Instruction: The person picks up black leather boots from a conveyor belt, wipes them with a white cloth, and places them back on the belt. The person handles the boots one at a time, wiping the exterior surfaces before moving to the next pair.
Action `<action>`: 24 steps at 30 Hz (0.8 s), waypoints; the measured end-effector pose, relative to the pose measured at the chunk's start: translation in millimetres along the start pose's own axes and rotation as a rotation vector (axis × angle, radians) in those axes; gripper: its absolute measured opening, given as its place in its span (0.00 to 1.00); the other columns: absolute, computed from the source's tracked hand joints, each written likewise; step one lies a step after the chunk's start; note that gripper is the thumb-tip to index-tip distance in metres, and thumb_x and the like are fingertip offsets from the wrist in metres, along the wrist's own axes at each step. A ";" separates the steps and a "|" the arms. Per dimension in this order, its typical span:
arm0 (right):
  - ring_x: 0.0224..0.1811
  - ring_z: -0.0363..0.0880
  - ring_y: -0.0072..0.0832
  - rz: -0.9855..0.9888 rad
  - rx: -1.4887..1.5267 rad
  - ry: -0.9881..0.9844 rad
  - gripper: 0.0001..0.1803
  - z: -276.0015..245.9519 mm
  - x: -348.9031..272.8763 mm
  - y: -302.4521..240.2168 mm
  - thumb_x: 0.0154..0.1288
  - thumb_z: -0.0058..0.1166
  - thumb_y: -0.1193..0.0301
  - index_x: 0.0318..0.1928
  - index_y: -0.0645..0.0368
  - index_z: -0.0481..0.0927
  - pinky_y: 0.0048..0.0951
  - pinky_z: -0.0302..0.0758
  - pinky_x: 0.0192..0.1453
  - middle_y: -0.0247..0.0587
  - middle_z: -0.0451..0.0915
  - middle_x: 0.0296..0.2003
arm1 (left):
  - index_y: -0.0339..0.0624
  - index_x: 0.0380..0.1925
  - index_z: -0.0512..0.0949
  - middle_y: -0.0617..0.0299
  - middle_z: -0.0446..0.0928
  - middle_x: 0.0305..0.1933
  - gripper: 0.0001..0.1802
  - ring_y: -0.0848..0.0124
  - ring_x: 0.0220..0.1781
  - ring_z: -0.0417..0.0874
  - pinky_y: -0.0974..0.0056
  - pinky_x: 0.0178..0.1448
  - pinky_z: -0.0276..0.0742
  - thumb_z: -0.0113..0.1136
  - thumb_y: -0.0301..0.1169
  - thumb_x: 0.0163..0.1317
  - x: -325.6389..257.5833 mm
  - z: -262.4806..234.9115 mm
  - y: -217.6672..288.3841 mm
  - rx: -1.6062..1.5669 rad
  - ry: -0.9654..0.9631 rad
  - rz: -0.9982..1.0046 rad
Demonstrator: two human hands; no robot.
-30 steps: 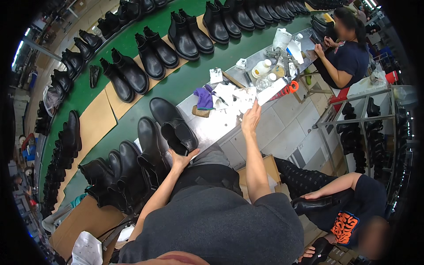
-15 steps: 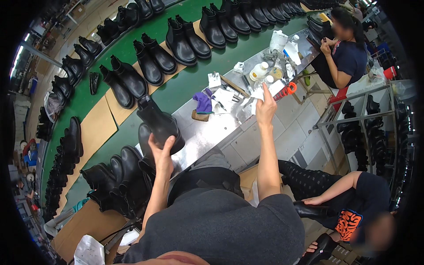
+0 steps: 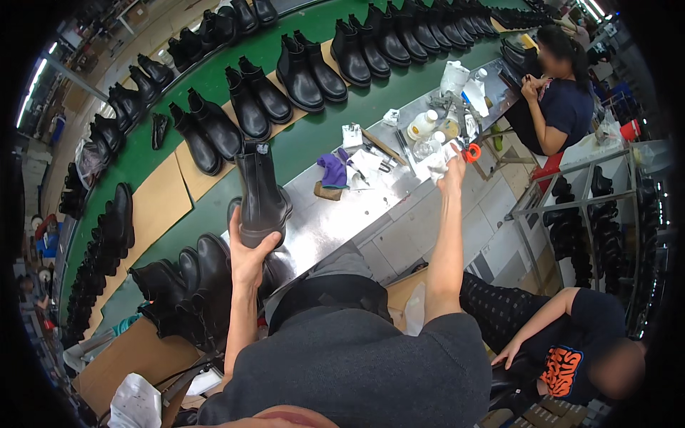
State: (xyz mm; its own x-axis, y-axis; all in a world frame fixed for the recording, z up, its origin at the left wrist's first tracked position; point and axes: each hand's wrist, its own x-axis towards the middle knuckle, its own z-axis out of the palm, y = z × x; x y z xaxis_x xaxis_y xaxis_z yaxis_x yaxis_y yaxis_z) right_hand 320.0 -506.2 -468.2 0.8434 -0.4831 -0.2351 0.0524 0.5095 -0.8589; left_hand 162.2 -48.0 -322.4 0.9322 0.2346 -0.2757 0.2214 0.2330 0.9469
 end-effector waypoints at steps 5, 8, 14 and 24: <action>0.31 0.83 0.32 0.288 -0.299 0.061 0.14 -21.3 69.0 -5.2 0.64 0.59 0.62 0.48 0.53 0.80 0.38 0.77 0.26 0.37 0.84 0.37 | 0.31 0.67 0.57 0.49 0.58 0.60 0.55 0.62 0.62 0.67 0.63 0.63 0.74 0.80 0.28 0.40 16.4 14.8 -11.4 0.095 0.072 0.058; 0.38 0.83 0.32 0.264 -0.239 -0.056 0.14 -11.7 54.2 2.4 0.66 0.57 0.62 0.49 0.51 0.79 0.33 0.77 0.30 0.37 0.83 0.42 | 0.25 0.66 0.57 0.46 0.58 0.59 0.58 0.58 0.62 0.67 0.60 0.65 0.69 0.81 0.38 0.39 23.4 18.6 -8.3 0.307 0.162 0.126; 0.47 0.79 0.40 -0.435 -0.924 -0.209 0.34 -11.6 -59.6 47.6 0.51 0.36 0.87 0.63 0.60 0.69 0.37 0.75 0.53 0.46 0.79 0.48 | 0.26 0.67 0.56 0.46 0.57 0.60 0.61 0.57 0.63 0.66 0.59 0.67 0.66 0.82 0.41 0.35 24.5 23.2 -6.7 0.502 0.210 0.170; 0.27 0.81 0.29 0.243 -0.584 -0.059 0.19 6.5 43.5 -14.5 0.68 0.42 0.73 0.57 0.65 0.73 0.27 0.77 0.29 0.44 0.80 0.42 | 0.27 0.67 0.57 0.45 0.57 0.60 0.62 0.56 0.63 0.66 0.59 0.66 0.68 0.81 0.44 0.34 27.3 21.2 2.6 0.487 0.127 0.094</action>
State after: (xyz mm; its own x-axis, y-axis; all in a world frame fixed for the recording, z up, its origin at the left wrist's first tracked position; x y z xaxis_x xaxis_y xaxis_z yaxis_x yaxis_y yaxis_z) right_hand 359.3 -529.9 -463.0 0.8234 -0.3544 -0.4432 -0.4305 0.1188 -0.8947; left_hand 194.3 -61.0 -323.9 0.9191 0.3530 -0.1750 0.2743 -0.2547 0.9273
